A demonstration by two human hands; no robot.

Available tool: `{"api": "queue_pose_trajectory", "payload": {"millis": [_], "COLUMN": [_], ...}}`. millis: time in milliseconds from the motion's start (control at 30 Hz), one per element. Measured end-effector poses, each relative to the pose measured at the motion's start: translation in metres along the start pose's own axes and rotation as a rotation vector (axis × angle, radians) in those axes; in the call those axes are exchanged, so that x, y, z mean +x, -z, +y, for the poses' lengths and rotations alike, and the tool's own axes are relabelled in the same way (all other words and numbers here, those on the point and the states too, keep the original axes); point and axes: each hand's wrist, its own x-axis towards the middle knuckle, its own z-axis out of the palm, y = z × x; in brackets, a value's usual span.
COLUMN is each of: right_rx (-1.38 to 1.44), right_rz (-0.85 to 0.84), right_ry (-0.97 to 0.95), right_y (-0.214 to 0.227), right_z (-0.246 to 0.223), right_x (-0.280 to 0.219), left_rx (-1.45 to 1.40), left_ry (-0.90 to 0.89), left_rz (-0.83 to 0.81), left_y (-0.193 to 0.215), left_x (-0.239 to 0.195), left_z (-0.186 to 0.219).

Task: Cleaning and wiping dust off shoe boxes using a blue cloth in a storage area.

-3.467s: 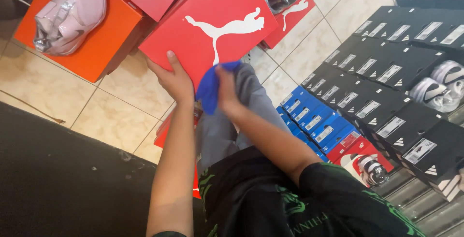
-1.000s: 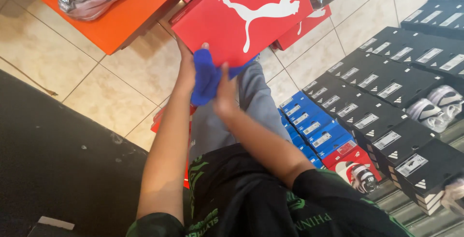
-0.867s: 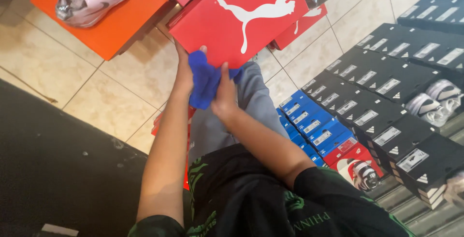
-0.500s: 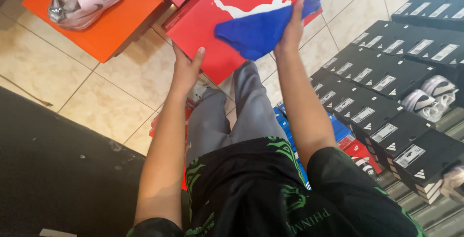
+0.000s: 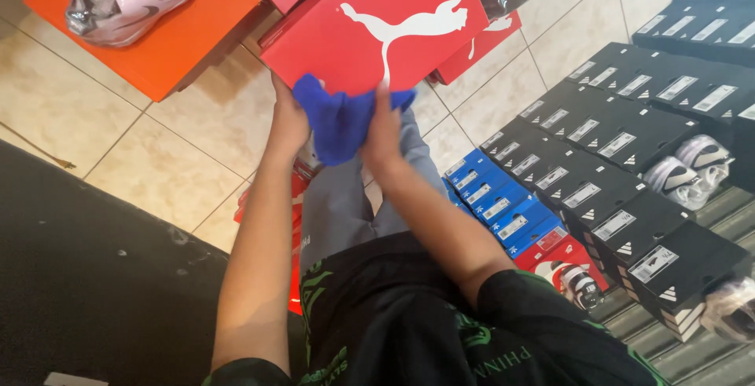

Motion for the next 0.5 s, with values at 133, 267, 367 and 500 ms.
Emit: {"api": "queue_pose_trajectory", "payload": {"millis": [133, 267, 367, 500], "right_rx": [0.162, 0.062, -0.808, -1.68], "right_rz": [0.223, 0.005, 0.01, -0.151], "right_ry": [0.182, 0.484, 1.027, 1.104], "right_y": [-0.004, 0.02, 0.044, 0.025], "right_z": [-0.07, -0.067, -0.029, -0.025], "right_x": [0.063, 0.079, 0.091, 0.065], "left_rx": [-0.065, -0.041, -0.107, -0.228], "left_ry": [-0.074, -0.005, -0.276, -0.245], "left_rz": [0.012, 0.021, 0.06, 0.032], "left_y": [0.004, 0.003, -0.002, 0.002], "left_x": [0.003, 0.001, 0.01, 0.011], "left_z": [-0.019, -0.01, -0.033, -0.037]}}
